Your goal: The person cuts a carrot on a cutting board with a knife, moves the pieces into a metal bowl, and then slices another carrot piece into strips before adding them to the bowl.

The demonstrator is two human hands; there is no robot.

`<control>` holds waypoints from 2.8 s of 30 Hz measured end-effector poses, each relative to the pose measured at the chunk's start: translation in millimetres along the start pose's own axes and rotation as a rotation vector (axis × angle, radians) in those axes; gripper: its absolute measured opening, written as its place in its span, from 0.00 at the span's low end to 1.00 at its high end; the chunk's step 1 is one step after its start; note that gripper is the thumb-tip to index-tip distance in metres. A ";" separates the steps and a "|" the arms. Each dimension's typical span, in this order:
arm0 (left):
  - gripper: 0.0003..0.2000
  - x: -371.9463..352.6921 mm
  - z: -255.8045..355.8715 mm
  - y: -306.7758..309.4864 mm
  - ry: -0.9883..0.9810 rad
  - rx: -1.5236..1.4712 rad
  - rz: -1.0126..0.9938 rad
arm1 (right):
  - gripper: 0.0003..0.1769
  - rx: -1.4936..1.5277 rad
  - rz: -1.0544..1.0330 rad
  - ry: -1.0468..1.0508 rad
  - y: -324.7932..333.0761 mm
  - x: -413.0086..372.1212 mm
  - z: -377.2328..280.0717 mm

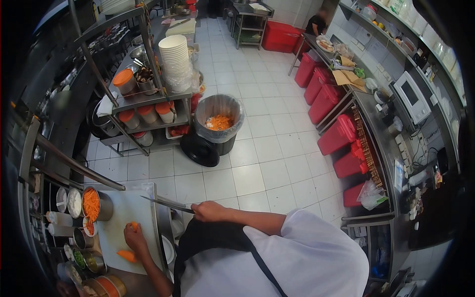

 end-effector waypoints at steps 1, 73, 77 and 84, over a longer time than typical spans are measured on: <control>0.18 0.9 -6.0 -9.6 -0.008 0.003 0.032 | 0.13 0.001 0.009 0.001 -0.7 -0.3 2.5; 0.03 -21.4 1.1 31.8 -0.133 -0.224 0.168 | 0.05 -0.437 -0.223 0.391 -99.7 148.3 -176.0; 0.02 -23.2 -6.1 25.1 -0.121 -0.189 0.125 | 0.05 -0.448 -0.245 0.361 -87.0 140.7 -182.6; 0.04 -25.8 -8.3 31.7 -0.151 -0.244 0.066 | 0.07 -0.403 -0.214 0.386 -98.0 155.3 -183.7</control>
Point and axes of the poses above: each hand's wrist, its own x-axis towards the middle knuckle, its own y-axis out of the back of the hand, z = x × y, the point moved 3 cm from there along x, towards the middle knuckle, and after that the axes turned 2 degrees about -x, right-handed, at the moved point
